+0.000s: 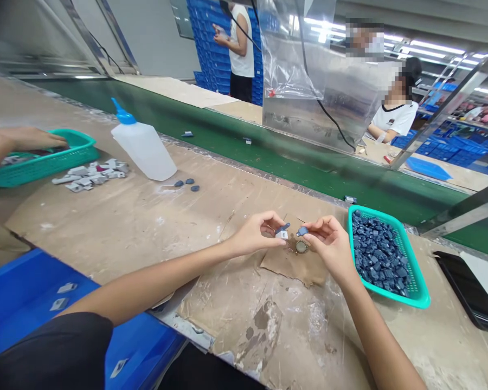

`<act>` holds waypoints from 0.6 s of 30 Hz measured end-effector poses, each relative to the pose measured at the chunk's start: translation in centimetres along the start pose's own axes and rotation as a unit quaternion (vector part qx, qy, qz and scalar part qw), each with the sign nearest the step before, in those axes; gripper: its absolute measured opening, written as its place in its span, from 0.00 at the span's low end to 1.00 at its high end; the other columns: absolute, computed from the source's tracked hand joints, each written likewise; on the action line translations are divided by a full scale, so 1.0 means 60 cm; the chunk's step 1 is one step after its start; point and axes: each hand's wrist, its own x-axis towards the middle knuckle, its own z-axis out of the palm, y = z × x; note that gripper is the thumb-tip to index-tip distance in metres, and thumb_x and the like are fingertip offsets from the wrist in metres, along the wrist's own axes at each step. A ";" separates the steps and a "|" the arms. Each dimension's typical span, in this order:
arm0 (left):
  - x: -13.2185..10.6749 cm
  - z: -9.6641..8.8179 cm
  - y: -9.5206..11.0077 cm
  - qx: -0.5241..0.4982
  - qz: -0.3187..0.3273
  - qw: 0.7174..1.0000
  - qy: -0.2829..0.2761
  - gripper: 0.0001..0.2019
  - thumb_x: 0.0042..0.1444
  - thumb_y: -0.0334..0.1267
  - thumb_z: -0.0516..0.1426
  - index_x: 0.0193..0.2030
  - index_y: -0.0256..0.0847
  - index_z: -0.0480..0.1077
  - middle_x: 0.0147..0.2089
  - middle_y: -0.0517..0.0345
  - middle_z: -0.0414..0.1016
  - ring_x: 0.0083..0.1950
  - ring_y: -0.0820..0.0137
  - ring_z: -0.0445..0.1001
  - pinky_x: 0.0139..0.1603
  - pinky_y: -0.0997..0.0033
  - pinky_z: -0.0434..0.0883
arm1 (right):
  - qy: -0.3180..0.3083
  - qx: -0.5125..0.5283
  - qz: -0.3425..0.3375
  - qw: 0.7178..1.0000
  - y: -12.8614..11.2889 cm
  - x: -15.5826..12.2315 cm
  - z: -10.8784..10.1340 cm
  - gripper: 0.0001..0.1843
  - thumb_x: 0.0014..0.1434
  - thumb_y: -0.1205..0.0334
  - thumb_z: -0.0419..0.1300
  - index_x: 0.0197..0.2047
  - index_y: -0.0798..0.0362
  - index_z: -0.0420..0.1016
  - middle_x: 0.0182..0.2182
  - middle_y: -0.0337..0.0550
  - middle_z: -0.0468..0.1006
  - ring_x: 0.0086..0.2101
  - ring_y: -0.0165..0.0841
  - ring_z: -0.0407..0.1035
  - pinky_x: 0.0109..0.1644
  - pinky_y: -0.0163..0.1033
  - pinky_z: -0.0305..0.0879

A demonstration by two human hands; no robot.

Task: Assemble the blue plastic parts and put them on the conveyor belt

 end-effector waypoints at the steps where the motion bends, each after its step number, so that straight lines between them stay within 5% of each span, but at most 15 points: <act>1: -0.004 0.002 0.004 0.034 0.020 0.999 0.006 0.15 0.38 0.36 0.64 0.34 0.35 0.68 0.33 0.57 0.71 0.33 0.74 0.70 0.34 0.76 0.67 | -0.001 0.049 0.021 0.999 -0.004 -0.002 0.004 0.17 0.46 0.61 0.64 0.30 0.49 0.57 0.33 0.40 0.76 0.36 0.35 0.71 0.40 0.40 0.67; 10: -0.016 0.007 0.017 0.168 0.089 0.982 0.021 0.11 0.40 0.39 0.63 0.31 0.36 0.69 0.31 0.59 0.70 0.30 0.76 0.67 0.29 0.78 0.64 | 0.012 0.111 0.039 0.993 -0.008 -0.017 0.037 0.24 0.41 0.59 0.68 0.31 0.48 0.53 0.28 0.36 0.76 0.36 0.35 0.73 0.41 0.42 0.69; 18: -0.018 0.006 0.017 0.198 0.140 0.970 0.038 0.09 0.43 0.37 0.61 0.32 0.37 0.71 0.30 0.60 0.69 0.30 0.76 0.66 0.31 0.78 0.63 | 0.036 0.056 -0.004 0.998 -0.012 -0.033 0.050 0.17 0.47 0.60 0.65 0.31 0.48 0.58 0.32 0.40 0.75 0.40 0.35 0.70 0.47 0.43 0.66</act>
